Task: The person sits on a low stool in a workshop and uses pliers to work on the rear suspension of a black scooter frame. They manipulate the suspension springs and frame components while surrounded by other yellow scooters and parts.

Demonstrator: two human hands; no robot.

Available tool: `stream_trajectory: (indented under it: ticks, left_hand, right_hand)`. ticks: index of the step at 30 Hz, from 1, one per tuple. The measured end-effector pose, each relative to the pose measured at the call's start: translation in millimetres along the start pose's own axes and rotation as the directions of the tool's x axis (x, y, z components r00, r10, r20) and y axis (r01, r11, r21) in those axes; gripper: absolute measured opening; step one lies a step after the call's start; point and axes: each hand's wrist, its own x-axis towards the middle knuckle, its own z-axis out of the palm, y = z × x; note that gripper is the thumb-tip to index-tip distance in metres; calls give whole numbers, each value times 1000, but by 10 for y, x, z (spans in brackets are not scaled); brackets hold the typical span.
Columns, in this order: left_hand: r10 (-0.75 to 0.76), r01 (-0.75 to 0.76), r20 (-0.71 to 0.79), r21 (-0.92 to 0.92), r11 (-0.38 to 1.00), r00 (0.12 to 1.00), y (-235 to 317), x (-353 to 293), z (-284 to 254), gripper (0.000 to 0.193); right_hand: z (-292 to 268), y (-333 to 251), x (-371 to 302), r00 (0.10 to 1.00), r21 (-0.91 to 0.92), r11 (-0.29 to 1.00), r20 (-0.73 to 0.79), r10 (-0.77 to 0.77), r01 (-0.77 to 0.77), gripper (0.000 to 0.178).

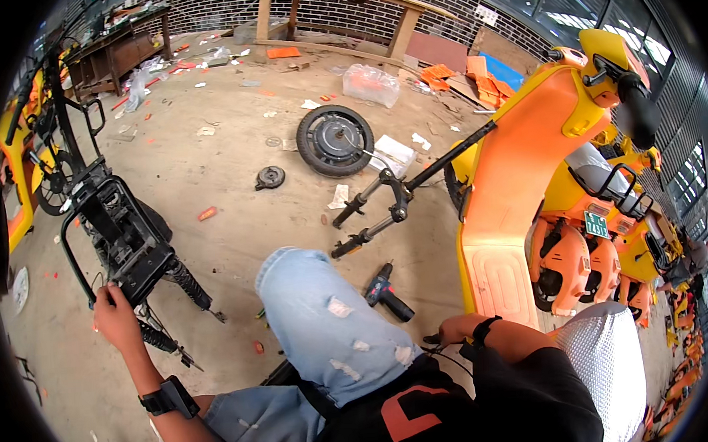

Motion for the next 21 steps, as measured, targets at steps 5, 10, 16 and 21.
stream_trajectory:
  ticks: [5,10,16,21]
  left_hand:
    - [-14,14,19,-2,1000,1000,-41,80,-142,30]
    - [78,-76,-33,58,995,996,-89,102,-32,22]
    - [237,-211,-108,207,955,965,8,26,-73,12]
    - [260,-226,-36,389,893,965,-26,-30,-71,14]
  right_hand:
    - [-508,-6,579,917,99,990,-395,-50,97,46]
    - [-642,-309,1189,893,40,982,-423,-151,185,40]
    - [-41,-29,2658,787,-107,876,-397,-472,471,39]
    - [-591,-656,2254,838,187,925,-509,-196,330,41]
